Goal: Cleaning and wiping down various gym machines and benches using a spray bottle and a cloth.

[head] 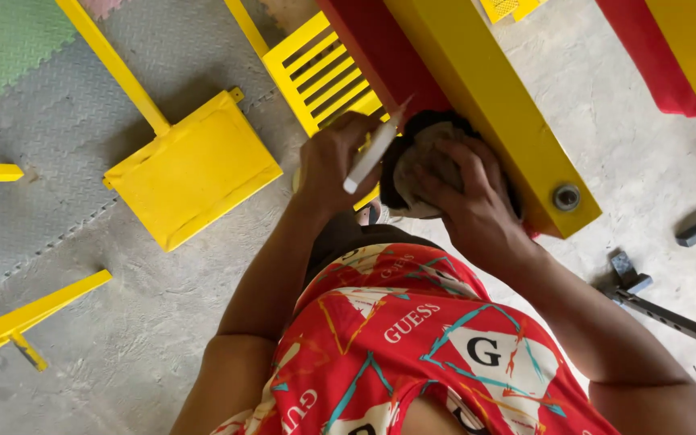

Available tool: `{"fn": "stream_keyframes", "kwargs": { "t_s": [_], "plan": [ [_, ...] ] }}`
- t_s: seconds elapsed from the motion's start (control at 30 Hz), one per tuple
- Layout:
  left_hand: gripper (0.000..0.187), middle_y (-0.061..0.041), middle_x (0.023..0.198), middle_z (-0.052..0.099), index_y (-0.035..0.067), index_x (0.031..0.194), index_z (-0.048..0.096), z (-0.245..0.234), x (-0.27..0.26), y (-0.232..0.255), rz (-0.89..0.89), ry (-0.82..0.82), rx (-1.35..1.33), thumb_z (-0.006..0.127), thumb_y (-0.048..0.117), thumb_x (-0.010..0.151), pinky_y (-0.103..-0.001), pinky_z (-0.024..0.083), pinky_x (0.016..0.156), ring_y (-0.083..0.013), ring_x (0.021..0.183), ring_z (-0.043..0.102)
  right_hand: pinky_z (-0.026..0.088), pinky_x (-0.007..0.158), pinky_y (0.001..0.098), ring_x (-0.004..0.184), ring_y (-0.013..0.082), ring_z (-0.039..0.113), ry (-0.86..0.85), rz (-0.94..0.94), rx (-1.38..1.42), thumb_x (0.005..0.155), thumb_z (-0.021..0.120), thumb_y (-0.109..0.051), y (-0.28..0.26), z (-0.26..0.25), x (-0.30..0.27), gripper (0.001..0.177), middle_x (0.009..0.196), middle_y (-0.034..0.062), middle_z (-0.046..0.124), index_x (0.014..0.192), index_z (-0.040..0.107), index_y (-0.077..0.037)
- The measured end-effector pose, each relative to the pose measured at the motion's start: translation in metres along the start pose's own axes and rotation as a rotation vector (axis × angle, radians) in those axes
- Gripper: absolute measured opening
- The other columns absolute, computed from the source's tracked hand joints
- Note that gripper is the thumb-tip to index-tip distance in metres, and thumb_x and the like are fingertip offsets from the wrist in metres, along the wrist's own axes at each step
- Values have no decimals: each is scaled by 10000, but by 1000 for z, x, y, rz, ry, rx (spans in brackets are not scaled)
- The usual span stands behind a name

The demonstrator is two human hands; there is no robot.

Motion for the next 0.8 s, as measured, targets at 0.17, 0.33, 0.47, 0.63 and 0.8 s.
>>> {"fn": "stream_keyframes", "kwargs": {
  "t_s": [0.17,0.33,0.47,0.63,0.8],
  "plan": [
    [385,-99,1025,709,122,1144,726,0,11,-10,48,-112,-15,743,148,761,-406,580,748,-338,885,719,383,1189,511,1403,453,394,-57,-49,1,851,635,31,-1,-2,16,494,1469,208,435,1295,726,-165],
    [459,-135,1071,710,73,1195,696,-26,50,-29,15,-111,-119,703,139,741,-383,592,700,-295,794,723,358,1167,541,1376,478,377,-37,16,-76,844,661,-10,8,22,31,466,1456,237,410,1284,718,-154],
    [442,-152,1086,698,40,1216,663,-46,79,-62,130,22,-178,641,81,776,-375,599,744,-323,888,718,347,1231,509,1440,445,374,47,17,-144,886,620,17,9,41,101,500,1537,217,377,1361,701,-118],
    [422,-162,1118,704,37,1211,665,-72,114,-80,230,5,-122,619,54,792,-395,605,836,-367,956,712,326,1251,520,1463,449,341,119,23,-194,933,614,-31,1,45,173,466,1564,235,347,1382,690,-129],
    [414,-182,1130,698,11,1194,655,-95,140,-111,278,-94,-179,591,56,787,-375,606,799,-350,934,712,325,1180,555,1461,430,359,-20,99,-217,819,608,-23,-7,30,142,617,1588,158,380,1399,706,-211]
  ]
}}
Point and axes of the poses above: each hand's wrist, its own x-axis towards the middle knuckle, its own z-axis out of the palm, y = z × x, the point moved 6 cm from there along x, towards the middle knuckle
